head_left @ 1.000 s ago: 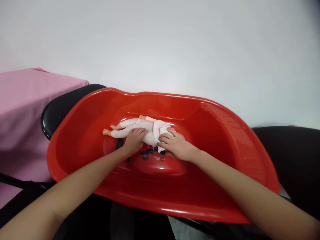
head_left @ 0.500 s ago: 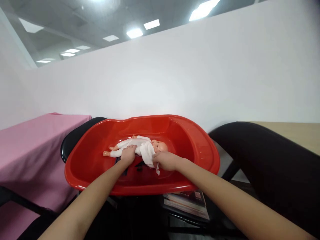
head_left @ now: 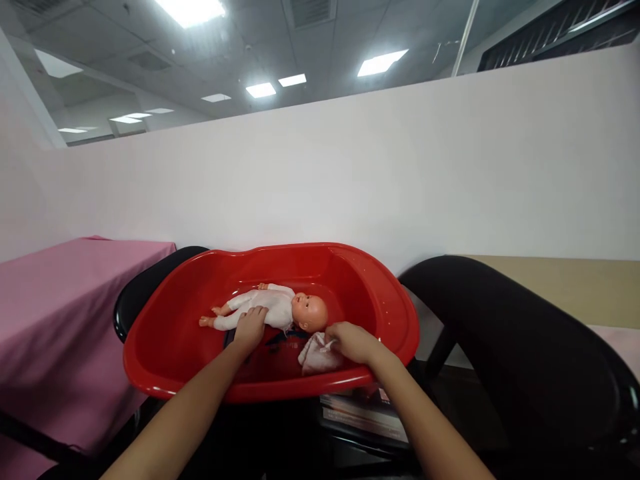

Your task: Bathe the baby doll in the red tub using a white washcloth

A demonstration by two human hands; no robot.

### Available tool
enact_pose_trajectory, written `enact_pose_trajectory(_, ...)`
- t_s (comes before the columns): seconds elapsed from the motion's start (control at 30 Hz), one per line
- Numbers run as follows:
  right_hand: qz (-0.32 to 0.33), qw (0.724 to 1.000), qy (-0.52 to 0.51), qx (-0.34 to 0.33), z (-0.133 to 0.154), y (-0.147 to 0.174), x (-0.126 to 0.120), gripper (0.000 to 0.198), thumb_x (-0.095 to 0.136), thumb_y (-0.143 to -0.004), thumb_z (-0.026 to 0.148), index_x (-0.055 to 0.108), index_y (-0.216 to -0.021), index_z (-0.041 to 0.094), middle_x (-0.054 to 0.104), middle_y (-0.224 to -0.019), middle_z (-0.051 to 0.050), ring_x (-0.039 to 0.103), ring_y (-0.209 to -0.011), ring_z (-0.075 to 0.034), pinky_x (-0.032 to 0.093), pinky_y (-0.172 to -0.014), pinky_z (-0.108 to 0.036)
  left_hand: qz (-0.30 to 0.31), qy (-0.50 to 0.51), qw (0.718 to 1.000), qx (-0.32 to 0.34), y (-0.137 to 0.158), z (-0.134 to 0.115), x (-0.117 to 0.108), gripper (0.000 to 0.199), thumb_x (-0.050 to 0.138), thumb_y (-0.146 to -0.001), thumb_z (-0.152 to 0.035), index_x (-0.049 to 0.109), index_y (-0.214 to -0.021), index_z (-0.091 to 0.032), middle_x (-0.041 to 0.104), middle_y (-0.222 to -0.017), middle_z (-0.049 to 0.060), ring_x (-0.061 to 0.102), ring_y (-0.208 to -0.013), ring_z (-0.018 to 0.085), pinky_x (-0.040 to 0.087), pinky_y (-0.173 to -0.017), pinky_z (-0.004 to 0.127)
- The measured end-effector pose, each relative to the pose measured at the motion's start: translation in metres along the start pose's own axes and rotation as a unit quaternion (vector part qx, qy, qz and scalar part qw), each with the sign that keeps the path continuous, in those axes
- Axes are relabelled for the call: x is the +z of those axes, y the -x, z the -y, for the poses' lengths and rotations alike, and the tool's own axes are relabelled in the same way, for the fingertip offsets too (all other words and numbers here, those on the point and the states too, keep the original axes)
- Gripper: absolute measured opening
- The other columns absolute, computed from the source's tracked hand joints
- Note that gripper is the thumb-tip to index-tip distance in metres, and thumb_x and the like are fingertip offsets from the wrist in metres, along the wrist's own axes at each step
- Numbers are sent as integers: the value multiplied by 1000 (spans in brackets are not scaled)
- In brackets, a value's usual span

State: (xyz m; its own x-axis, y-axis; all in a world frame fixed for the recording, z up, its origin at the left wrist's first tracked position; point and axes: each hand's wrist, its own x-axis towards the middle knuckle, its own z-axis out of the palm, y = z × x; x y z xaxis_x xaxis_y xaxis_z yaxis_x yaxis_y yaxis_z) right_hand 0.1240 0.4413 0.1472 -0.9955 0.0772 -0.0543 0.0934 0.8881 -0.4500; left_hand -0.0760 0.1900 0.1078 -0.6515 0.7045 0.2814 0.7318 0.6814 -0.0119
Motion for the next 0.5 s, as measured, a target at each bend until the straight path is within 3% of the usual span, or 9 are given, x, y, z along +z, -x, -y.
enact_pose_trajectory(0.1, 6, 1000, -16, 8, -6, -1, 10, 24, 60, -80, 14, 76, -94, 24, 79, -101, -3, 70, -91, -22, 44, -76, -29, 11, 22, 1000, -12, 2, 5, 8, 40, 42, -97, -10, 66, -127, -20, 71, -131, 13, 66, -122, 34, 55, -100, 48)
enact_pose_trajectory(0.23, 27, 994, -104, -31, -6, 1, 12, 16, 64, -86, 23, 76, -96, 22, 78, -95, -2, 69, -86, -20, 48, -80, -30, 37, 45, 998, -4, 4, 11, 15, 41, 39, -98, -12, 64, -131, -17, 68, -135, 15, 63, -126, 33, 52, -103, 49)
enact_pose_trajectory(0.37, 93, 975, -186, -82, 32, 12, 4, 31, 63, -96, 48, 76, -103, 20, 77, -101, -3, 71, -92, -21, 53, -86, -31, 57, 57, 997, -6, 5, 14, 17, 42, 36, -101, -15, 64, -132, -17, 67, -136, 16, 62, -126, 30, 50, -106, 46)
enact_pose_trajectory(0.43, 120, 976, -111, -142, 63, 22, 9, 40, 80, -85, 45, 73, -118, 24, 75, -121, -4, 70, -108, -26, 53, -97, -35, 71, 61, 996, -9, 4, 14, 16, 43, 35, -101, -15, 64, -133, -16, 67, -136, 15, 62, -126, 29, 49, -107, 46)
enact_pose_trajectory(0.5, 103, 979, 53, -169, 90, 30, 19, 63, 85, -78, 30, 65, -136, 21, 69, -134, -13, 66, -118, -34, 52, -103, -46, 75, 65, 995, -11, 2, 13, 13, 43, 36, -100, -14, 64, -132, -14, 68, -135, 16, 62, -127, 30, 48, -109, 45)
